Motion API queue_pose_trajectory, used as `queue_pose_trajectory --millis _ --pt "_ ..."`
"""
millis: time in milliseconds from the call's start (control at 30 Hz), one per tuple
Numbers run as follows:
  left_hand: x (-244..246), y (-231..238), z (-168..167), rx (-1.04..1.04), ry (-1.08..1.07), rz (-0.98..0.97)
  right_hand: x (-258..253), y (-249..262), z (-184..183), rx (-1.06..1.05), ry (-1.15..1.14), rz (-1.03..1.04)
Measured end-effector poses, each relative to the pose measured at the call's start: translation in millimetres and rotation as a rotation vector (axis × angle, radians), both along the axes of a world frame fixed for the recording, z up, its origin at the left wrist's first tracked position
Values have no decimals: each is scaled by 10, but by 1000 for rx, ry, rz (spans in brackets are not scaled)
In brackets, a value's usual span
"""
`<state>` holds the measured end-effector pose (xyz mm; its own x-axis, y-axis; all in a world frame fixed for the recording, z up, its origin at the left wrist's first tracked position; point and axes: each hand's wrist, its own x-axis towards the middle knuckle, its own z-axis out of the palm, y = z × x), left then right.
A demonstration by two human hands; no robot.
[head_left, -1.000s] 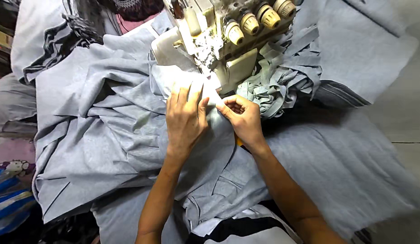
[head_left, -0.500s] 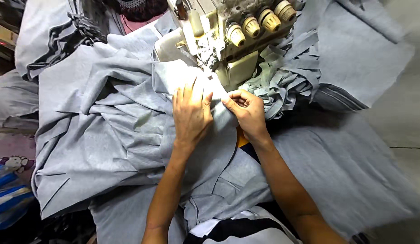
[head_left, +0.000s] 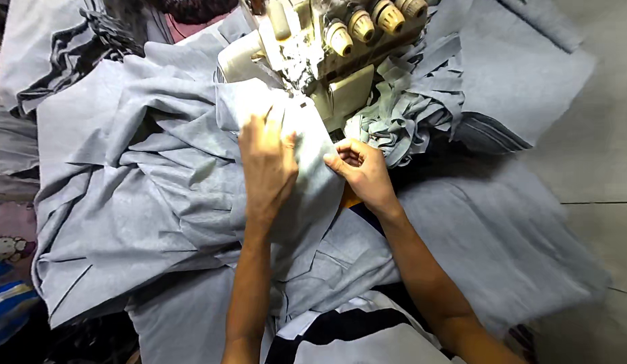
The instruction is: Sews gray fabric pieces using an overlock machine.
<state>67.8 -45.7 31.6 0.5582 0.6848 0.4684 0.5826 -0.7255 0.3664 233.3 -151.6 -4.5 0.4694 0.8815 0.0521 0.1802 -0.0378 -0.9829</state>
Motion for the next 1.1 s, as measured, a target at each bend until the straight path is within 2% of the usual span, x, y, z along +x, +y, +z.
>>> queue_pose_trajectory --millis 100,200,267,333,467,533,767,867,967,1033,1100 --pt "-281 -39 13 -91 -82 205 11 -58 -27 5 -16 -10" --pt "-538 -64 -56 -305 -161 385 7 -84 -25 17 -17 -30" --pt "-610 -66 -123 -481 -194 385 10 -87 -19 31 -2 -22" --pt "-605 -71 -140 -542 -243 353 4 -85 -22 47 34 -3" --pt "-646 -83 -1 -623 -587 171 -28 -42 26 88 147 59" --pt "-642 -115 78 -630 -705 173 -49 20 89 94 153 60" --pt "-597 -159 108 -676 -728 267 -46 50 95 109 110 45" --pt "-570 -211 32 -568 -577 382 -34 33 76 71 30 27" --pt "-538 -277 13 -237 -242 567 -69 58 85 52 -21 4" --pt "-484 -292 53 -26 -106 499 -99 114 82 42 -59 -36" --pt "-356 -302 102 106 -52 316 -122 151 73 46 -65 -66"
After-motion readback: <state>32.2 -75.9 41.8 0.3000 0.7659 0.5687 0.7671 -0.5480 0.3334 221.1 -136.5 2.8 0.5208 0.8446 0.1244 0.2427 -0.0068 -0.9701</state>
